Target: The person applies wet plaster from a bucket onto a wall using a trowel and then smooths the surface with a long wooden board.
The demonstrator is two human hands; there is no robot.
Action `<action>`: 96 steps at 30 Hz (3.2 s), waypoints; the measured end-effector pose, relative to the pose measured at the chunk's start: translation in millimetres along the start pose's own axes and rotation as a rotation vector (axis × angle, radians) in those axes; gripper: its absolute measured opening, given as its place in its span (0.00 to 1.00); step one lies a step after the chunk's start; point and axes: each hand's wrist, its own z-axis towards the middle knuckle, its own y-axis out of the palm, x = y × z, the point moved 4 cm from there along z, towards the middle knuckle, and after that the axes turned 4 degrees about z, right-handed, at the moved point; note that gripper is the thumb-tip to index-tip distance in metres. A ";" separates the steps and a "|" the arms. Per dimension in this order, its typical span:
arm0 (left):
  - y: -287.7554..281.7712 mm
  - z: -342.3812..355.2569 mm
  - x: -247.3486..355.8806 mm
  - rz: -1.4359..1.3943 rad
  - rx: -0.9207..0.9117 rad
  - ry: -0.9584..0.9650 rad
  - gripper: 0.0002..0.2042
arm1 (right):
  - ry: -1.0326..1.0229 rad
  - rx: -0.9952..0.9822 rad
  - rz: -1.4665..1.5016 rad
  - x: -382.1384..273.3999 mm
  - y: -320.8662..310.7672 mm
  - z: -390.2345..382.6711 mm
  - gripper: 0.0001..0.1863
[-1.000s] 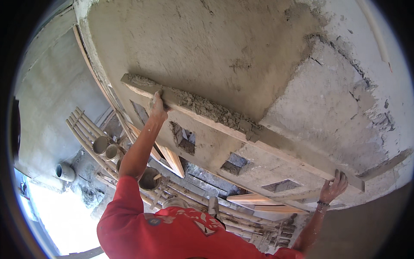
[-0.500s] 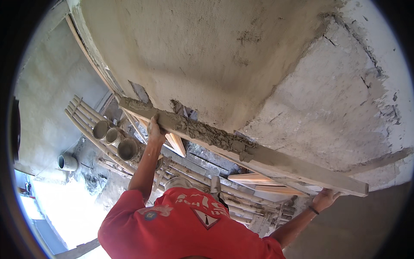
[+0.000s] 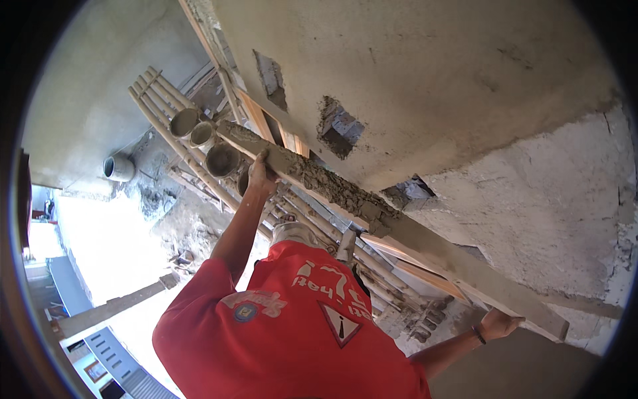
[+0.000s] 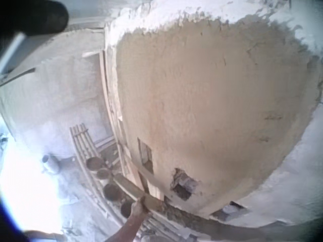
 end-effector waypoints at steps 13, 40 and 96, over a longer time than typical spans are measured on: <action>-153.1 61.4 -41.4 -0.331 0.269 -0.195 0.17 | 0.150 -0.841 0.142 38.5 252.0 -103.3 0.34; -253.9 122.2 -59.6 -0.627 0.447 -0.101 0.37 | 0.508 -1.322 -0.067 351.9 433.3 -428.6 0.47; 187.8 50.7 -142.5 0.112 0.039 -0.064 0.26 | 0.407 0.219 -0.158 93.9 -227.7 127.0 0.20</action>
